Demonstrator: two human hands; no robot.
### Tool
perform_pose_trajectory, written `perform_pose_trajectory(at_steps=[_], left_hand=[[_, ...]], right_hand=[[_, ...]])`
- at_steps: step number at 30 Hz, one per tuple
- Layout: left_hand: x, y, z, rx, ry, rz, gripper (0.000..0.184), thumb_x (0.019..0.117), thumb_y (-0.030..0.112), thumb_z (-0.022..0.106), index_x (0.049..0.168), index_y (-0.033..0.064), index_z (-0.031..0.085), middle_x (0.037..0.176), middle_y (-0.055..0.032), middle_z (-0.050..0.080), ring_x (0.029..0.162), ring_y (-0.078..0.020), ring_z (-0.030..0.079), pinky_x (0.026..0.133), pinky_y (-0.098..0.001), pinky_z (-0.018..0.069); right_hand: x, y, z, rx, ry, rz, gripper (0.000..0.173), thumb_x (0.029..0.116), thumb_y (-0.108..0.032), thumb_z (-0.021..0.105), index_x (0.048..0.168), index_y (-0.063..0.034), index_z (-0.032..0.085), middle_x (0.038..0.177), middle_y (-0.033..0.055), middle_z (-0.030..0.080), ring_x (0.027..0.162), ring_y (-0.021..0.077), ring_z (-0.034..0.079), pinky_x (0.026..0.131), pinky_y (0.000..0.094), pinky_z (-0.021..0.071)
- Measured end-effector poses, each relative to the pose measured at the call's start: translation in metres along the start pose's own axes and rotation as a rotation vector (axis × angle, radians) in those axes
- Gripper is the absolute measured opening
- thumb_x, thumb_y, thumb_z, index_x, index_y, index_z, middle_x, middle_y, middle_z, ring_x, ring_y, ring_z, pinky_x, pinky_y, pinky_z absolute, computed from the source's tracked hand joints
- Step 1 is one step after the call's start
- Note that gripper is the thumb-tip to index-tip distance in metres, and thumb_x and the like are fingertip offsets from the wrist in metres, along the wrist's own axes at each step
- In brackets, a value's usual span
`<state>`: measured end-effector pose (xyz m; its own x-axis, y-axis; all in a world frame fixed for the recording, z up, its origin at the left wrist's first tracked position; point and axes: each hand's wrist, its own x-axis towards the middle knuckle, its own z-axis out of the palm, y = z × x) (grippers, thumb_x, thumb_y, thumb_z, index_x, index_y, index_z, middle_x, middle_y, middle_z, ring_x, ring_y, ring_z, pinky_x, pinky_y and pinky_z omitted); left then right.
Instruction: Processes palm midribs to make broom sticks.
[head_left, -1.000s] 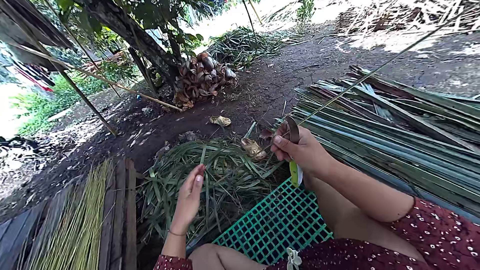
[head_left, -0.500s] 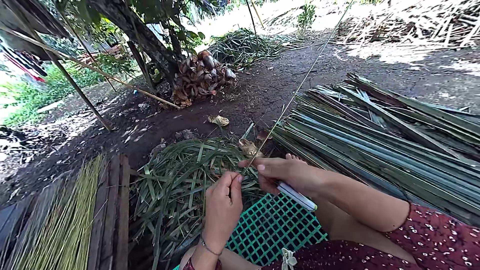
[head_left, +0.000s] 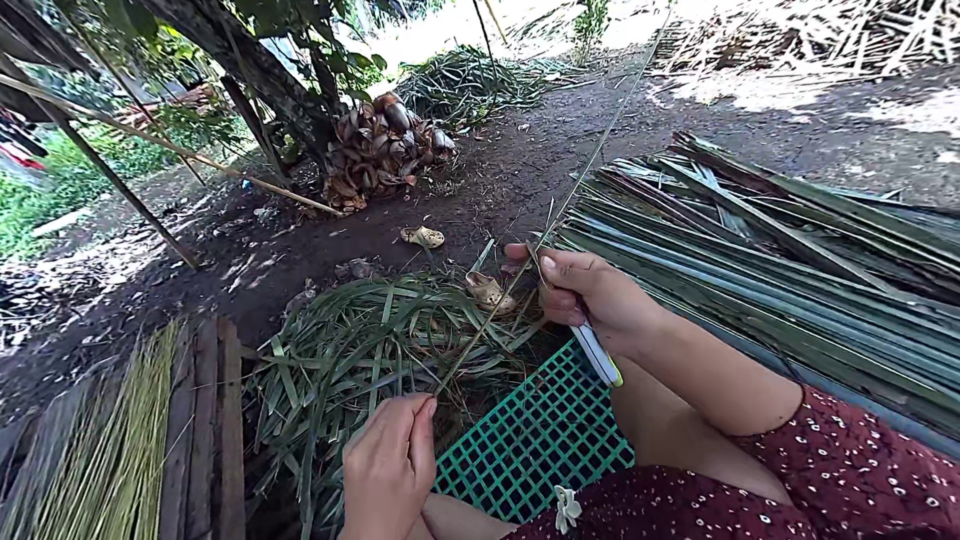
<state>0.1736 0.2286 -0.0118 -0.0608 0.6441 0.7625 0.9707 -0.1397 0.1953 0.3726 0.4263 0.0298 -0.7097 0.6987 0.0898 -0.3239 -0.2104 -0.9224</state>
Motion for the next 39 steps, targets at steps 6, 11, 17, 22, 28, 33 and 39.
perform_pose_trajectory(at_steps=[6, 11, 17, 22, 28, 33, 39], left_hand=[[-0.030, -0.047, -0.036, 0.085, -0.135, -0.014, 0.038, 0.1078, 0.025, 0.044, 0.089, 0.0007, 0.067, 0.076, -0.0127, 0.068, 0.075, -0.0157, 0.066, 0.074, -0.0226, 0.0514], [-0.024, -0.032, -0.016, 0.018, -0.216, -0.248, 0.040, 0.1072, 0.028, 0.042, 0.104, 0.0009, 0.072, 0.083, -0.0112, 0.071, 0.070, -0.0191, 0.067, 0.065, -0.0354, 0.0559], [0.033, 0.032, 0.022, -0.286, -0.210, -0.352, 0.035, 0.1064, 0.030, 0.048, 0.109, 0.0066, 0.074, 0.084, 0.0001, 0.071, 0.071, -0.0037, 0.063, 0.067, -0.0216, 0.0525], [0.039, 0.039, 0.035, -0.377, -0.200, -0.404, 0.023, 0.1017, 0.023, 0.058, 0.099, 0.0064, 0.074, 0.080, 0.0032, 0.068, 0.069, 0.0025, 0.059, 0.065, -0.0133, 0.0479], [0.016, 0.020, 0.018, -0.243, -0.203, -0.316, 0.023, 0.0998, 0.024, 0.059, 0.094, 0.0075, 0.074, 0.079, 0.0026, 0.067, 0.071, 0.0015, 0.059, 0.067, -0.0134, 0.0483], [-0.020, -0.024, -0.021, -0.105, -0.281, -0.318, 0.031, 0.1009, 0.028, 0.055, 0.092, 0.0048, 0.074, 0.084, -0.0024, 0.070, 0.080, -0.0062, 0.064, 0.078, -0.0221, 0.0514], [-0.076, -0.099, -0.083, 0.159, -0.321, -0.443, 0.029, 0.1024, 0.008, 0.052, 0.101, -0.0151, 0.069, 0.097, -0.0329, 0.068, 0.097, -0.0485, 0.066, 0.092, -0.0606, 0.0488]], right_hand=[[-0.002, -0.006, -0.017, 0.077, 0.156, -0.089, 0.039, 0.1114, -0.025, 0.032, 0.136, -0.0140, 0.060, 0.053, -0.0080, 0.037, 0.038, -0.0013, 0.035, 0.038, 0.0129, 0.0341], [0.000, -0.001, -0.008, -0.050, 0.076, -0.087, 0.040, 0.1108, -0.018, 0.031, 0.139, -0.0102, 0.059, 0.055, -0.0052, 0.043, 0.042, 0.0000, 0.041, 0.042, 0.0138, 0.0388], [-0.010, 0.016, 0.017, -0.273, -0.224, 0.101, 0.033, 0.1062, -0.010, 0.039, 0.130, -0.0056, 0.062, 0.060, -0.0128, 0.047, 0.050, -0.0048, 0.042, 0.049, 0.0112, 0.0369], [-0.012, 0.018, 0.013, -0.273, -0.230, 0.114, 0.032, 0.1063, -0.009, 0.040, 0.128, -0.0046, 0.064, 0.060, -0.0131, 0.046, 0.049, -0.0055, 0.041, 0.048, 0.0104, 0.0345], [-0.007, 0.010, 0.004, -0.209, -0.026, 0.002, 0.040, 0.1073, -0.008, 0.033, 0.134, -0.0030, 0.062, 0.055, -0.0083, 0.042, 0.044, -0.0022, 0.039, 0.045, 0.0123, 0.0347], [-0.004, 0.007, -0.009, -0.136, 0.102, -0.087, 0.040, 0.1098, -0.012, 0.032, 0.137, -0.0056, 0.060, 0.055, -0.0065, 0.042, 0.042, -0.0005, 0.039, 0.042, 0.0134, 0.0366], [0.002, -0.002, -0.035, -0.046, 0.323, -0.178, 0.039, 0.1123, -0.020, 0.031, 0.137, -0.0096, 0.059, 0.055, -0.0089, 0.038, 0.041, -0.0011, 0.036, 0.041, 0.0139, 0.0349]])
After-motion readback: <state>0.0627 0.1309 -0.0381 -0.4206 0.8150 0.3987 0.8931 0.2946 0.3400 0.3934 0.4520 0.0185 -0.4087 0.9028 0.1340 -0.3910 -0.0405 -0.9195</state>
